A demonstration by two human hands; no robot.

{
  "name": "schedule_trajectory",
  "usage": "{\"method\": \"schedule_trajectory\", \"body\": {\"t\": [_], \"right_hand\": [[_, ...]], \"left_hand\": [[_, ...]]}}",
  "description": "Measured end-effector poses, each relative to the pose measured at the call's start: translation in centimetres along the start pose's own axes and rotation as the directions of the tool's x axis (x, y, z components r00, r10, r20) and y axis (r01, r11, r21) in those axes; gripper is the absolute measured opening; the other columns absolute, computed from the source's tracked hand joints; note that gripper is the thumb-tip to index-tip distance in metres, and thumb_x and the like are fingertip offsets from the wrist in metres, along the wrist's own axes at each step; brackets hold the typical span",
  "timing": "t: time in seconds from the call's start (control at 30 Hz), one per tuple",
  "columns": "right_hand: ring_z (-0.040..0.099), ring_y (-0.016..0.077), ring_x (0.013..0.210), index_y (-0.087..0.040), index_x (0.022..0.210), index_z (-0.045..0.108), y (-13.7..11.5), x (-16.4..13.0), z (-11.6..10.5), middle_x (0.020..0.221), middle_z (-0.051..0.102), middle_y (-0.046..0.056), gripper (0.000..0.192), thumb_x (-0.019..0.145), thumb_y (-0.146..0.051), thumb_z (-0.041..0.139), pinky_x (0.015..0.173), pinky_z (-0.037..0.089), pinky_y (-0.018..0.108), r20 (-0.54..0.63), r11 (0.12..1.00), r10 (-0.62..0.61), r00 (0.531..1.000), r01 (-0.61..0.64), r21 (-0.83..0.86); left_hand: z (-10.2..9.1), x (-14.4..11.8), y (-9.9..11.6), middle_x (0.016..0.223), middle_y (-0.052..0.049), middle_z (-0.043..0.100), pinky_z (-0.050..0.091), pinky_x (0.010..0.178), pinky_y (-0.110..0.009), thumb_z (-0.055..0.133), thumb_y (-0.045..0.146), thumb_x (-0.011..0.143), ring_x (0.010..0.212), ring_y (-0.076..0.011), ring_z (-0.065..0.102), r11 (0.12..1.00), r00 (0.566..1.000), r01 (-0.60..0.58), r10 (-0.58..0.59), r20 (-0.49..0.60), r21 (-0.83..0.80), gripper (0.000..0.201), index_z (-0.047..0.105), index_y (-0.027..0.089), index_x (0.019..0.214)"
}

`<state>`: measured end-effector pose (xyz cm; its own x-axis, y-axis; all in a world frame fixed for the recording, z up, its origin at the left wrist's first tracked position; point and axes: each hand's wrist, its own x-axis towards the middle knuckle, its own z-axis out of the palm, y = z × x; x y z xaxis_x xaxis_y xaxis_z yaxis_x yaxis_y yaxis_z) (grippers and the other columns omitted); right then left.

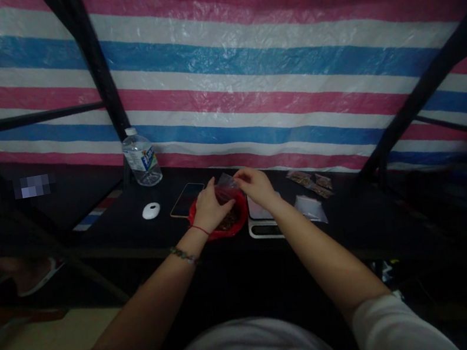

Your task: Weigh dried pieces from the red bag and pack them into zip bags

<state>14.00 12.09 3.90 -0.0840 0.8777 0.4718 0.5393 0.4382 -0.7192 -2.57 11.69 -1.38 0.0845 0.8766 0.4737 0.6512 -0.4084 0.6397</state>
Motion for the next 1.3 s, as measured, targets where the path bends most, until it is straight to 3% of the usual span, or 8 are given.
{"method": "schedule_trajectory", "body": {"t": [0.07,0.17,0.27,0.43,0.63,0.9,1.13,1.3], "right_hand": [[0.063,0.0148,0.072,-0.018,0.09,0.063,0.3,-0.9,-0.7,0.081,0.066,0.002,0.019,0.076,-0.029,0.056,0.063,0.049,0.026,0.011,0.975,0.09,0.996,-0.09,0.202],[0.06,0.0123,0.061,-0.019,0.101,0.059,0.5,-2.8,-1.8,0.075,0.062,-0.002,0.032,0.072,-0.034,0.061,0.052,0.046,0.022,0.007,0.878,0.208,0.978,-0.19,0.439],[0.052,0.0092,0.052,-0.018,0.098,0.061,0.4,-4.8,-2.7,0.063,0.057,-0.005,0.036,0.068,-0.036,0.068,0.05,0.042,0.02,0.022,0.845,0.208,0.978,-0.191,0.499],[0.051,0.0096,0.051,-0.016,0.073,0.064,1.2,-7.5,-3.5,0.06,0.059,-0.001,0.024,0.069,-0.039,0.069,0.05,0.041,0.021,0.059,0.889,0.223,0.973,-0.228,0.398],[0.049,0.0098,0.047,-0.017,0.078,0.064,2.5,-8.9,-3.9,0.057,0.057,-0.003,0.026,0.068,-0.04,0.07,0.046,0.038,0.021,-0.02,0.888,0.284,0.959,-0.255,0.382],[0.047,0.0101,0.046,-0.019,0.088,0.064,2.7,-10.7,-5.1,0.056,0.055,-0.005,0.029,0.067,-0.037,0.071,0.045,0.036,0.022,0.14,0.906,0.299,0.944,-0.327,0.267],[0.061,0.0174,0.084,-0.021,0.104,0.066,0.9,-11.1,-6.3,0.099,0.066,0.007,0.033,0.073,-0.034,0.068,0.066,0.048,0.026,0.007,0.99,0.121,0.993,-0.121,0.074],[0.064,0.0163,0.075,-0.02,0.091,0.07,-1.2,-12.1,-4.4,0.087,0.071,0.004,0.02,0.074,-0.031,0.068,0.066,0.048,0.026,0.203,0.986,0.13,0.971,-0.148,0.078]], "left_hand": [[-0.2,-0.3,0.2,0.129,-0.016,0.056,0.04,0.101,-0.044,0.071,0.036,0.069,0.119,-0.0286,0.053,0.956,0.999,0.033,-0.025,0.03,-0.292,0.075,0.04,0.014,0.133],[-0.5,-1.2,1.2,0.112,-0.012,0.065,0.05,0.088,-0.04,0.067,0.033,0.073,0.099,-0.0222,0.064,0.711,0.982,0.156,-0.036,0.187,-0.685,0.063,0.042,0.014,0.128],[-1.0,-2.4,2.3,0.101,-0.009,0.067,0.054,0.074,-0.033,0.07,0.031,0.07,0.083,-0.0176,0.066,0.575,0.942,0.284,-0.017,0.335,-0.767,0.061,0.044,0.016,0.124],[-1.9,-4.0,2.9,0.08,-0.002,0.065,0.052,0.065,-0.027,0.075,0.03,0.065,0.07,-0.0138,0.064,0.601,0.923,0.32,-0.023,0.384,-0.733,0.053,0.053,0.015,0.111],[-2.1,-4.3,2.6,0.069,0.001,0.061,0.049,0.06,-0.027,0.075,0.031,0.064,0.059,-0.0106,0.058,0.574,0.919,0.366,-0.1,0.381,-0.732,0.04,0.057,0.013,0.095],[-1.9,-5.4,3.6,0.074,0.0,0.062,0.05,0.065,-0.027,0.065,0.029,0.068,0.065,-0.0127,0.061,0.636,0.921,0.356,-0.115,0.372,-0.684,0.028,0.058,0.015,0.091],[-1.7,-6.1,4.2,0.076,-0.001,0.061,0.05,0.065,-0.027,0.063,0.031,0.072,0.067,-0.0131,0.06,0.717,0.947,0.235,-0.016,0.321,-0.657,0.031,0.056,0.016,0.099],[-1.8,-7.1,5.0,0.079,-0.002,0.062,0.05,0.068,-0.027,0.064,0.028,0.074,0.072,-0.0128,0.061,0.736,0.94,0.161,0.09,0.33,-0.658,0.033,0.056,0.016,0.104]]}}
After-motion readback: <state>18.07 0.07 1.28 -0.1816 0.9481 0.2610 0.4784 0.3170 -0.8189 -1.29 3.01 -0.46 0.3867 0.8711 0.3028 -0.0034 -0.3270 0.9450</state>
